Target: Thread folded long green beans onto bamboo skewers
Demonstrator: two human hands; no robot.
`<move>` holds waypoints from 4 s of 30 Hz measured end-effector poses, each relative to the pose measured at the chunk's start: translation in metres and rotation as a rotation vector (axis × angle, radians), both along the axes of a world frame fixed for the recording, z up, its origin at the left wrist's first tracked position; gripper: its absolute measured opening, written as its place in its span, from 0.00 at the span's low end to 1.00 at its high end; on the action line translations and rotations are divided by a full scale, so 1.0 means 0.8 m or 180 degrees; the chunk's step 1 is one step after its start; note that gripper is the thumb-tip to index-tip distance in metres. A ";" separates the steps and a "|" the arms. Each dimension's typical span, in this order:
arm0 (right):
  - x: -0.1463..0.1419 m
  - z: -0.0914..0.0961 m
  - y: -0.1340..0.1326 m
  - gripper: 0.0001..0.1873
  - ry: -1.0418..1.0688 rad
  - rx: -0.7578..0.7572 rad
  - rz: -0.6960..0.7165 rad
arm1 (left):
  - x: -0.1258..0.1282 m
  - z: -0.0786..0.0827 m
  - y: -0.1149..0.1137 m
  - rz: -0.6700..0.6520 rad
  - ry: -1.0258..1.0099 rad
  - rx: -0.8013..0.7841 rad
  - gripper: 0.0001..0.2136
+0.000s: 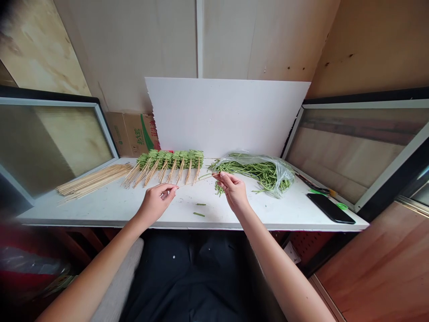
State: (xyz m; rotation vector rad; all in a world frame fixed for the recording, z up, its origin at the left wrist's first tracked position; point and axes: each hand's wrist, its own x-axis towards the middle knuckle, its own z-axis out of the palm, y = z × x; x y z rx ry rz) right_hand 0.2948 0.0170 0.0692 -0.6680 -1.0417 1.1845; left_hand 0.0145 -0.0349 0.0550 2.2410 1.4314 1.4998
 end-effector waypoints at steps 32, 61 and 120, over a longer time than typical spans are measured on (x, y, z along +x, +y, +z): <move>-0.046 -0.013 -0.032 0.20 -0.0215 0.0401 0.0033 | 0.019 0.012 -0.016 -0.0223 -0.0308 -0.0212 0.12; 0.069 -0.083 0.096 0.17 -0.2439 0.0166 -0.1352 | -0.016 -0.022 0.027 -0.0108 -0.0280 -0.0688 0.17; 0.004 -0.032 0.040 0.15 0.0365 -0.0257 0.1151 | -0.013 -0.003 0.000 -0.0045 -0.0243 -0.0676 0.15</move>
